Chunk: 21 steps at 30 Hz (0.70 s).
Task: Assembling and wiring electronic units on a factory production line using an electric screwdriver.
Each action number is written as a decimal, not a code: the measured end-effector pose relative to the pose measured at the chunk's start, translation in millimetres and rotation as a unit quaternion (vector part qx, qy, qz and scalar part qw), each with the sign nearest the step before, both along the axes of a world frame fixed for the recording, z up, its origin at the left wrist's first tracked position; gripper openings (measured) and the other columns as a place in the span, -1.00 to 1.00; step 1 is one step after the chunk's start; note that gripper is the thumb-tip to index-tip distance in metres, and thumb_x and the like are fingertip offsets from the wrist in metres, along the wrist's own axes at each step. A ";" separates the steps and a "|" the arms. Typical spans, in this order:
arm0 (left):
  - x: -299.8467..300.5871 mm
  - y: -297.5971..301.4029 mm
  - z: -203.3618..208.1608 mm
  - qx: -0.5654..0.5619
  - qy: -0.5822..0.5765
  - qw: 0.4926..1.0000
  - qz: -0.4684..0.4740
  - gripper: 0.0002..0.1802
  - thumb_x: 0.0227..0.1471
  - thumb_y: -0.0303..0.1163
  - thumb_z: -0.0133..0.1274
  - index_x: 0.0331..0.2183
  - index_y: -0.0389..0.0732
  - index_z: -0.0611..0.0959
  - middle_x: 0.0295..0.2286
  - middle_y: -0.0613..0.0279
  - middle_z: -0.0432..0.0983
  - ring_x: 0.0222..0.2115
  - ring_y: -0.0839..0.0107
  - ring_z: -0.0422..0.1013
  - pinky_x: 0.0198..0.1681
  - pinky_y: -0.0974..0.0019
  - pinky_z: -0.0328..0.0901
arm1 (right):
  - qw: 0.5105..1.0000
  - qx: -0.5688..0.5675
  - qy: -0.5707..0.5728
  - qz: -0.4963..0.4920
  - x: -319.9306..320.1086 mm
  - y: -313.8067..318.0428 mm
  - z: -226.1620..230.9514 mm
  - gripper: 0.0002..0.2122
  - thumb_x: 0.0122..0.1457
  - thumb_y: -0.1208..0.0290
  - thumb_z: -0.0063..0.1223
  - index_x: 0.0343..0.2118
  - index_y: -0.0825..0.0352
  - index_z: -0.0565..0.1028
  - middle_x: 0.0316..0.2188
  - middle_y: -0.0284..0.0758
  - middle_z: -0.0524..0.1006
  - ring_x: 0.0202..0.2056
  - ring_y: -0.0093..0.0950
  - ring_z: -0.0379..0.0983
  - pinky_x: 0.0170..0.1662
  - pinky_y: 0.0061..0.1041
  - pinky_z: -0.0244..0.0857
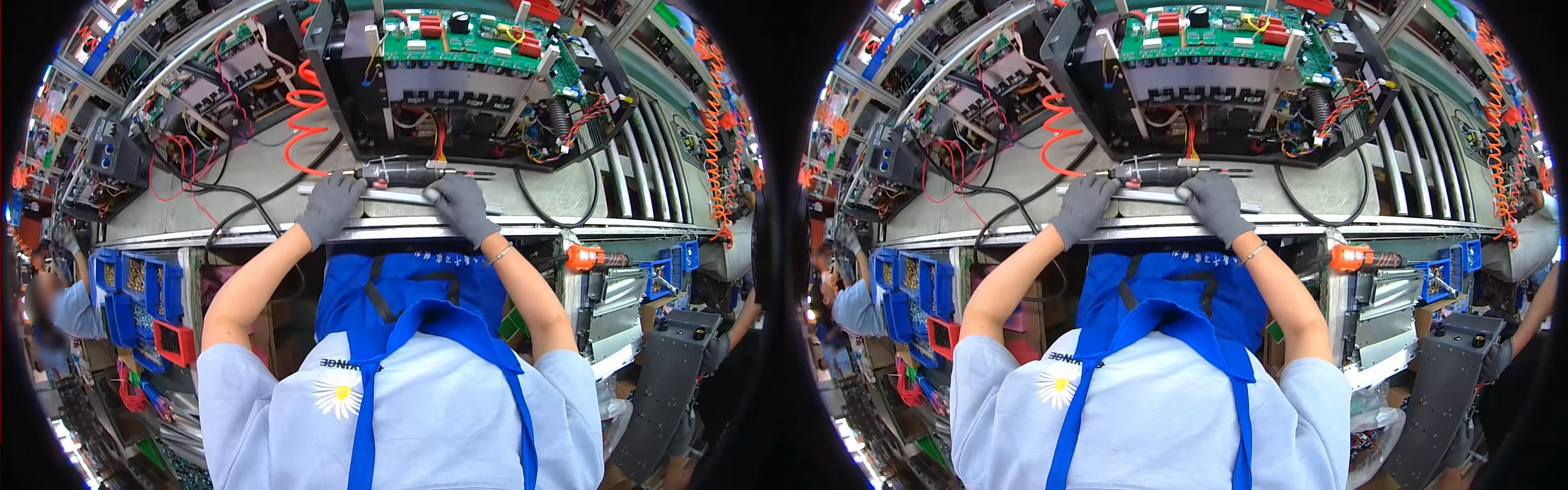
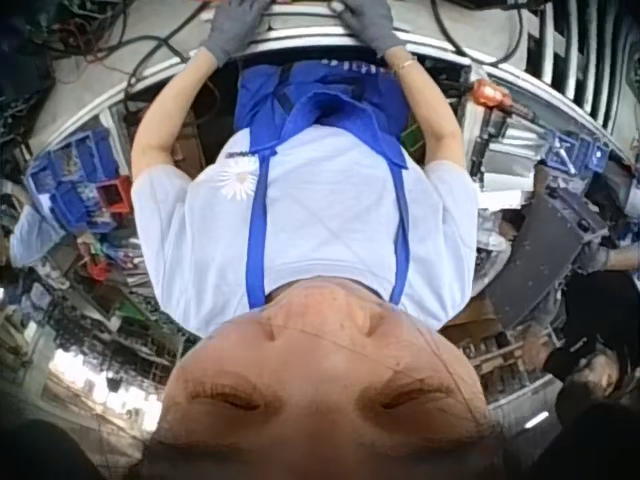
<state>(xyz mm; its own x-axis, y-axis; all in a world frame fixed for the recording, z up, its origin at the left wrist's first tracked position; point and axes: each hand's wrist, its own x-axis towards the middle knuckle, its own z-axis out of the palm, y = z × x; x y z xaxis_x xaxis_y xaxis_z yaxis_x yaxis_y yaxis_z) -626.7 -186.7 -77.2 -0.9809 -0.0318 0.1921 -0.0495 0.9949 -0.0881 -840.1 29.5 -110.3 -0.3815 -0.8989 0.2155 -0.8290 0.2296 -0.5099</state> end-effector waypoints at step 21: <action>-11.4 -1.5 88.1 0.124 0.091 0.987 -0.047 -0.46 -0.17 -0.54 0.08 -0.03 -0.12 0.52 -0.30 0.19 0.48 -0.32 0.20 0.45 -0.27 0.17 0.33 | 0.983 -0.121 0.133 0.029 3.5 16.9 104.8 -0.78 0.00 0.36 0.22 -0.25 0.18 0.52 -0.37 -0.33 0.52 -0.32 -0.31 0.48 -0.30 -0.31 0.37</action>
